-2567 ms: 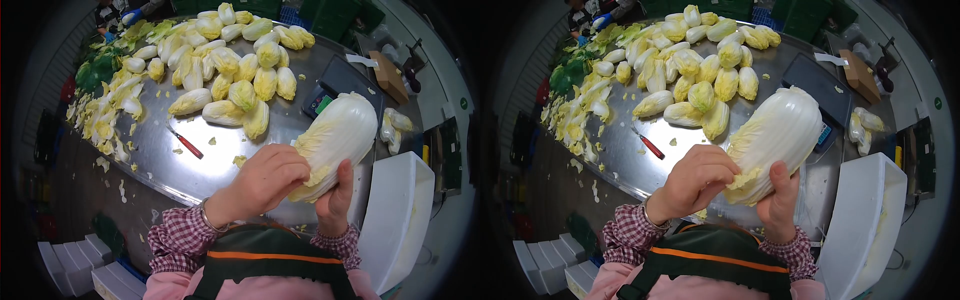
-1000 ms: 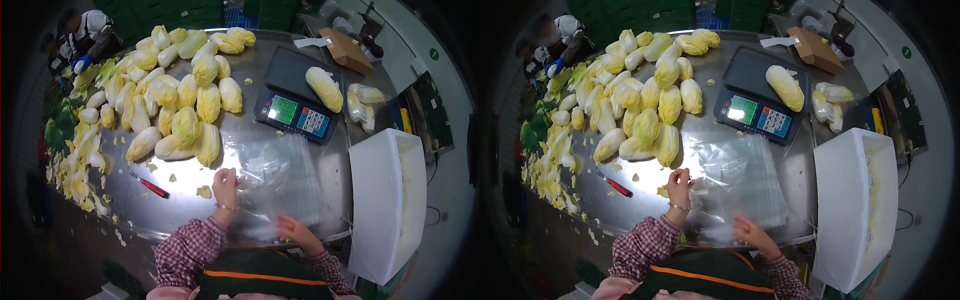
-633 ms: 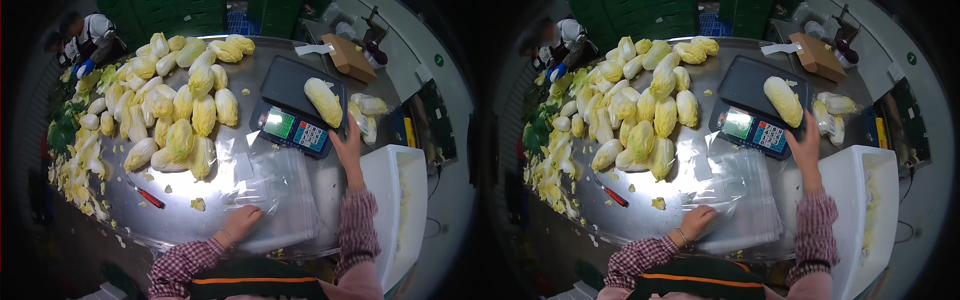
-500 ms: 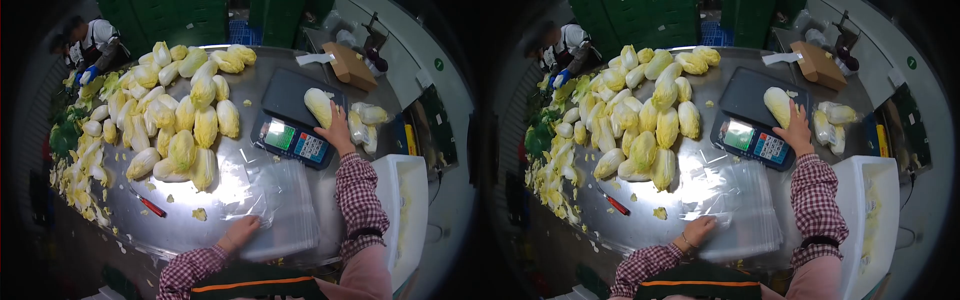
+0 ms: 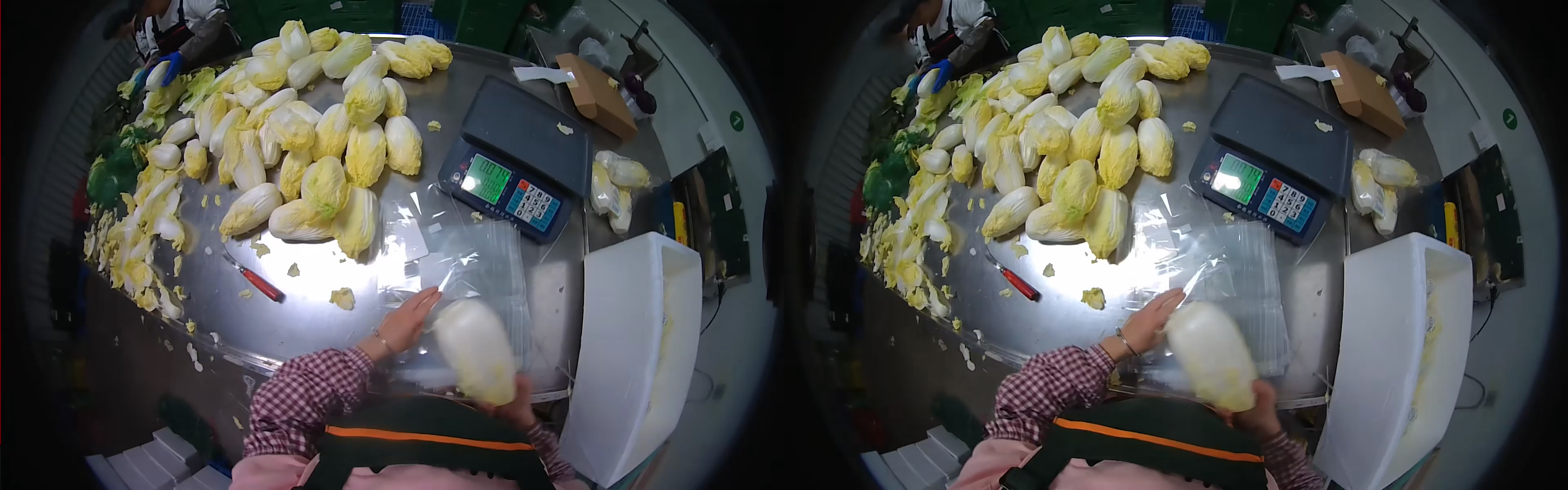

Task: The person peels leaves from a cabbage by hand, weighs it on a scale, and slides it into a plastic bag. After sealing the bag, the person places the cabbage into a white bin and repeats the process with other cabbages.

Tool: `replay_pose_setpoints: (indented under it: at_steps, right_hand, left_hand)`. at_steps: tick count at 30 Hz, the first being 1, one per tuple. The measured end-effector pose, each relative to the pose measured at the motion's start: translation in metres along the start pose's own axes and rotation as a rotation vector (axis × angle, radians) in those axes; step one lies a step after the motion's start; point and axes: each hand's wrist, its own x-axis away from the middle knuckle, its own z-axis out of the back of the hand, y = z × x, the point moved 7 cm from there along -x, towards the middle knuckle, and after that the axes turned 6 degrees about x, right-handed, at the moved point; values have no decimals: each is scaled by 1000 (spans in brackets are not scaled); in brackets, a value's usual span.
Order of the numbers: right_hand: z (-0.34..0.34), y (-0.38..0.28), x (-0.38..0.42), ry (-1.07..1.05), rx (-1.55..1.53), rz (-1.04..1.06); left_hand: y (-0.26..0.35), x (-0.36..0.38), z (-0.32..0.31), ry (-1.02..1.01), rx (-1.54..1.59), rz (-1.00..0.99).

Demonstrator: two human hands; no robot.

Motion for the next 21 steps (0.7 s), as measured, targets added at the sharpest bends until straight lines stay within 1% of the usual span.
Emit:
replay_pose_setpoints:
  at_steps: [1,2,4,5,6,7,8,9,10,11,12,14,15,16,17,18,19,20,21]
  right_hand:
    - [-20,5,8,-105,-107,149]
    - [-30,-2,9,-104,-115,145]
    - [-68,1,5,-83,-1145,-514]
    - [-66,-21,-1,-74,-1157,-502]
    - [-48,-45,-9,53,-961,-422]
    - [-32,-58,-10,175,-760,-344]
    - [-30,-64,-11,165,-558,-232]
    - [-31,-65,-11,169,-554,-224]
    - [-29,-66,-13,195,-666,-218]
    - [-28,-68,-14,219,-777,-213]
    - [-27,-69,-15,242,-890,-209]
    - [-30,-67,-16,296,-1141,-205]
    - [-33,-64,-17,329,-1274,-197]
    - [-35,-53,-18,287,-1395,-212]
    - [-32,-50,-21,293,-1395,-207]
    - [-33,-55,-28,201,-1537,-180]
    - [-34,-62,-35,101,-1676,-149]
    - [-32,-66,-39,102,-1676,-146]
    - [-34,-72,-42,94,-1733,-154]
  left_hand:
    - [6,-2,7,-1,263,20]
    - [6,2,9,-63,321,13]
    - [42,5,26,-124,257,13]
    - [57,6,30,-171,195,7]
    - [76,5,26,-109,75,-157]
    - [92,2,11,-146,52,-197]
    - [110,0,-3,-181,32,-235]
    - [132,3,-13,-177,29,-244]
    - [156,10,-33,-325,-145,-307]
    - [168,16,-49,-469,-318,-364]
    - [163,18,-46,-460,-319,-369]
    - [148,29,-17,-241,-131,-468]
    - [139,34,-9,-254,-135,-476]
    - [139,40,19,88,-272,-577]
    - [144,49,39,441,-402,-664]
    - [147,41,33,441,-401,-673]
    - [136,23,34,530,-278,-405]
    - [119,15,38,608,-151,-131]
    - [118,12,38,608,-151,-131]
